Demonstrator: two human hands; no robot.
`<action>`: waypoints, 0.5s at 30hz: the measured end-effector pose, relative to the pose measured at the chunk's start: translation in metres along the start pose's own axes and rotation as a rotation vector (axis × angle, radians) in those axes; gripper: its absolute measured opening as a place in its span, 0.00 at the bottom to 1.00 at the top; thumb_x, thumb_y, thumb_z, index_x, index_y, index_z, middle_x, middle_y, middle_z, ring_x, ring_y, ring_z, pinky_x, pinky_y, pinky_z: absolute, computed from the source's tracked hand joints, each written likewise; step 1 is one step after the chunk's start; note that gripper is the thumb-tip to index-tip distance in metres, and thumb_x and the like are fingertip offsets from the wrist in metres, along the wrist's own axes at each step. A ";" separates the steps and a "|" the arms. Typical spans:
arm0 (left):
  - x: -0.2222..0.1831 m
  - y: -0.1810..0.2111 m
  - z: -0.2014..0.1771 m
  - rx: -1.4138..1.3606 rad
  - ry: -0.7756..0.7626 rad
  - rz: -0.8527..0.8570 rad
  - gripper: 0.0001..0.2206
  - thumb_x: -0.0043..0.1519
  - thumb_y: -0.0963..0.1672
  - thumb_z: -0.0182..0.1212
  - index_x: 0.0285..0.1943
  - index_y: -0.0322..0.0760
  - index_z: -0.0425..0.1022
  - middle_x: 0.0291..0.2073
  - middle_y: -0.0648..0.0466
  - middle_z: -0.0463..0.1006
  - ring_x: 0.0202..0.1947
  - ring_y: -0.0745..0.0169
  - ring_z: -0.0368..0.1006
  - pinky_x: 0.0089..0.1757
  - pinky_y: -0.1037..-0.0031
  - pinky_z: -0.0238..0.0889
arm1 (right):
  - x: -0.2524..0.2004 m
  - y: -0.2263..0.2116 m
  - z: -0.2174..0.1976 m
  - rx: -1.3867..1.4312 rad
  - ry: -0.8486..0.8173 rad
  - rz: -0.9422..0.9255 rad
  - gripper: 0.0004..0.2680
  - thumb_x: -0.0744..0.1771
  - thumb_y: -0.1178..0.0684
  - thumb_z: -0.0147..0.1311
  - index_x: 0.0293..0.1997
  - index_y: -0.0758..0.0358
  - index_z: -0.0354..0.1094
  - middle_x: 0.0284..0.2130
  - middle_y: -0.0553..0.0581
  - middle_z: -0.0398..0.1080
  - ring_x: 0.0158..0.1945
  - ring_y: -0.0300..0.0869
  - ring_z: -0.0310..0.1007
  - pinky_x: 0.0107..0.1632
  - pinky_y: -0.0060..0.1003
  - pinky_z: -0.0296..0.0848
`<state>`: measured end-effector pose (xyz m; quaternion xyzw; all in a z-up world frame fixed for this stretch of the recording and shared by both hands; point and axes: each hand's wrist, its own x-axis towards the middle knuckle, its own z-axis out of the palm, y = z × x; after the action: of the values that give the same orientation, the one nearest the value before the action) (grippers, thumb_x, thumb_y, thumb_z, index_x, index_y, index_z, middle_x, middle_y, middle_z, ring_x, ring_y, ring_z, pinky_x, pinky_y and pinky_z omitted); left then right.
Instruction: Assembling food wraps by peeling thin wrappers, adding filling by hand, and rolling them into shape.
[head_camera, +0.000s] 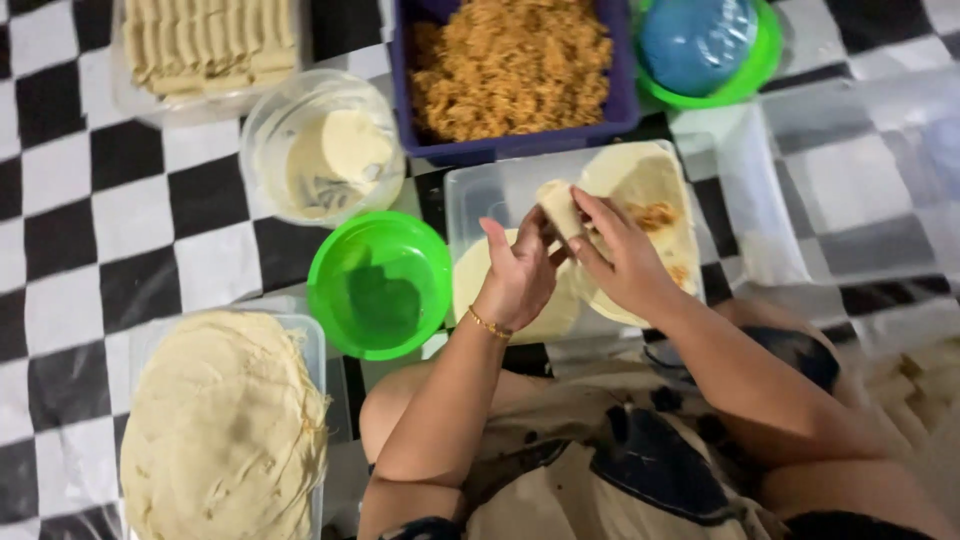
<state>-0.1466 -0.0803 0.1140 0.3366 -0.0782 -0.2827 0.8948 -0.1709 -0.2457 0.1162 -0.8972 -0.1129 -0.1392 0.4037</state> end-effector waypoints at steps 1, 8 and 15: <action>-0.002 0.000 0.021 0.202 0.015 0.033 0.50 0.62 0.68 0.08 0.82 0.32 0.41 0.79 0.38 0.41 0.78 0.32 0.34 0.69 0.40 0.35 | -0.010 0.010 -0.006 0.378 -0.070 0.232 0.25 0.69 0.57 0.58 0.76 0.63 0.53 0.62 0.70 0.63 0.62 0.58 0.69 0.57 0.48 0.73; -0.038 0.010 0.026 1.108 -0.277 0.004 0.26 0.74 0.45 0.35 0.82 0.34 0.43 0.78 0.32 0.39 0.76 0.23 0.33 0.69 0.44 0.39 | -0.044 0.075 -0.097 1.193 0.303 0.767 0.09 0.65 0.63 0.60 0.50 0.67 0.71 0.38 0.51 0.72 0.40 0.39 0.80 0.41 0.32 0.81; -0.097 0.022 -0.070 1.625 0.417 0.447 0.10 0.64 0.38 0.59 0.51 0.29 0.66 0.60 0.45 0.70 0.62 0.46 0.63 0.58 0.60 0.57 | -0.108 0.325 -0.209 0.116 0.211 0.961 0.13 0.63 0.59 0.64 0.50 0.68 0.68 0.40 0.59 0.72 0.39 0.46 0.71 0.44 0.41 0.73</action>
<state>-0.1935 0.0268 0.0799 0.8931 -0.1545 0.1106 0.4077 -0.2025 -0.6238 -0.0127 -0.8048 0.3474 -0.0210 0.4808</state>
